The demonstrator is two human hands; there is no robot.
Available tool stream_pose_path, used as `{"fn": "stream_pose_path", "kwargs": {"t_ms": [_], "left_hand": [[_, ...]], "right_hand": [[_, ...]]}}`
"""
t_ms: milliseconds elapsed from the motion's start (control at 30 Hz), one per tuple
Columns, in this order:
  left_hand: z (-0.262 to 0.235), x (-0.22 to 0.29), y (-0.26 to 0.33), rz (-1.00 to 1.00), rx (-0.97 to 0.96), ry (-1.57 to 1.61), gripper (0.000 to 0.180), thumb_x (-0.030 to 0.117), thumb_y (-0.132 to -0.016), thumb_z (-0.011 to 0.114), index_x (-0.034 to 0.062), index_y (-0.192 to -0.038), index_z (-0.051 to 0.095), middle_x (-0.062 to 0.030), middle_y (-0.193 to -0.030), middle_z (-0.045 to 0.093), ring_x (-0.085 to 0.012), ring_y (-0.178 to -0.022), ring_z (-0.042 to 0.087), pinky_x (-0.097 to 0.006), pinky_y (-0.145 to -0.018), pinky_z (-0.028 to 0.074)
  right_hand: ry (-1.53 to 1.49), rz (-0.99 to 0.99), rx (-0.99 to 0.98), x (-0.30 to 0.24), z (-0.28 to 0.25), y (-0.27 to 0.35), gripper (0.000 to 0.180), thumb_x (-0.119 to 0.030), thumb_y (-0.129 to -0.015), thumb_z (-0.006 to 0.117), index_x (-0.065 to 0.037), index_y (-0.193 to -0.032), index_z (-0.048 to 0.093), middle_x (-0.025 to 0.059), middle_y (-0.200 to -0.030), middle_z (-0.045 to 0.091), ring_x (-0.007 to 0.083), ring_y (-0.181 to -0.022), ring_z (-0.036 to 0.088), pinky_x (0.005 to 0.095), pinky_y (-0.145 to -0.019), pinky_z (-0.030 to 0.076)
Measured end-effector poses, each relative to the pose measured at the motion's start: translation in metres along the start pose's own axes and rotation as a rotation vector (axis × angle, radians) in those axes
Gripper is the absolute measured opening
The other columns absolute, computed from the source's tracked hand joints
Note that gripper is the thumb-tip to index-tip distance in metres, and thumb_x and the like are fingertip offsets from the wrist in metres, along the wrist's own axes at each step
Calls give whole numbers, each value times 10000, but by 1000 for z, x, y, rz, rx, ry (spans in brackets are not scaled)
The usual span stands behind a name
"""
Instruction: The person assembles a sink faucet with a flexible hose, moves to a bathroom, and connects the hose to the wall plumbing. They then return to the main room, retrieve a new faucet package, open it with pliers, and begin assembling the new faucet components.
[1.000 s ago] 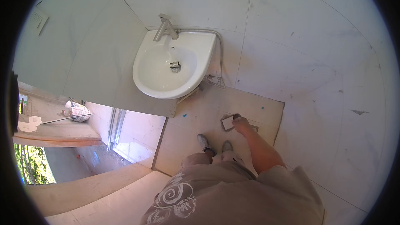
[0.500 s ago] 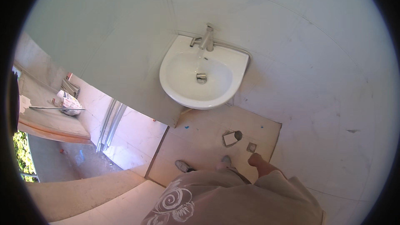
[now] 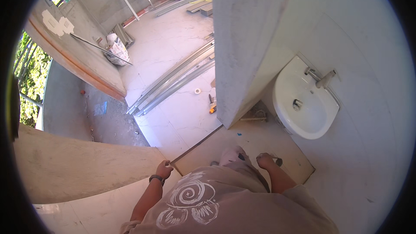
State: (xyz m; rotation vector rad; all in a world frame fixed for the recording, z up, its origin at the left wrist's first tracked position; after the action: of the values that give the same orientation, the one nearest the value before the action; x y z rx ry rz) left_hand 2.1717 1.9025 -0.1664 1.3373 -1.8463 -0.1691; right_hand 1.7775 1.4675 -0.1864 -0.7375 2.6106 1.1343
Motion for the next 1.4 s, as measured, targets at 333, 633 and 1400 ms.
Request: {"fn": "stream_pose_path", "kwargs": {"t_ms": [333, 633, 1400], "left_hand": [[-110, 23, -109, -50, -78, 337, 588, 266, -918, 756, -61, -1379, 596, -208, -1188, 729, -260, -1072, 709, -379, -916, 568], [-226, -72, -140, -485, 85, 175, 542, 219, -902, 751, -81, -1333, 615, -199, -1050, 754, -226, -866, 737, -373, -784, 588], [-555, 20, -694, -232, 59, 254, 320, 131, -899, 731, -31, -1159, 638, -124, -947, 695, -194, -672, 659, -318, -506, 500]], "right_hand": [[-78, -108, -142, -241, -13, -131, 572, -448, -949, 662, 26, -1265, 715, 275, -1257, 710, 403, -1157, 698, 450, -1029, 529], [-69, -138, -223, -433, -17, -255, 615, -408, -879, 715, 23, -1317, 677, 273, -1267, 705, 414, -1194, 677, 447, -1054, 517], [-436, 430, 118, -494, -81, -338, 443, -399, -919, 704, 9, -1074, 781, 252, -1108, 756, 396, -1083, 718, 465, -951, 547]]}}
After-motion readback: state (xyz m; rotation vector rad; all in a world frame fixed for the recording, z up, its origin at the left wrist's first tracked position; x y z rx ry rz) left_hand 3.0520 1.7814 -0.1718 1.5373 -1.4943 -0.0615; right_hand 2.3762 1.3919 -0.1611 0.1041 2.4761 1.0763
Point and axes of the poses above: each hand's wrist, its own y-axis away from the middle knuckle, its own z-axis out of the palm, x = y × z, the point moved 1 cm from there along -y, towards the middle knuckle
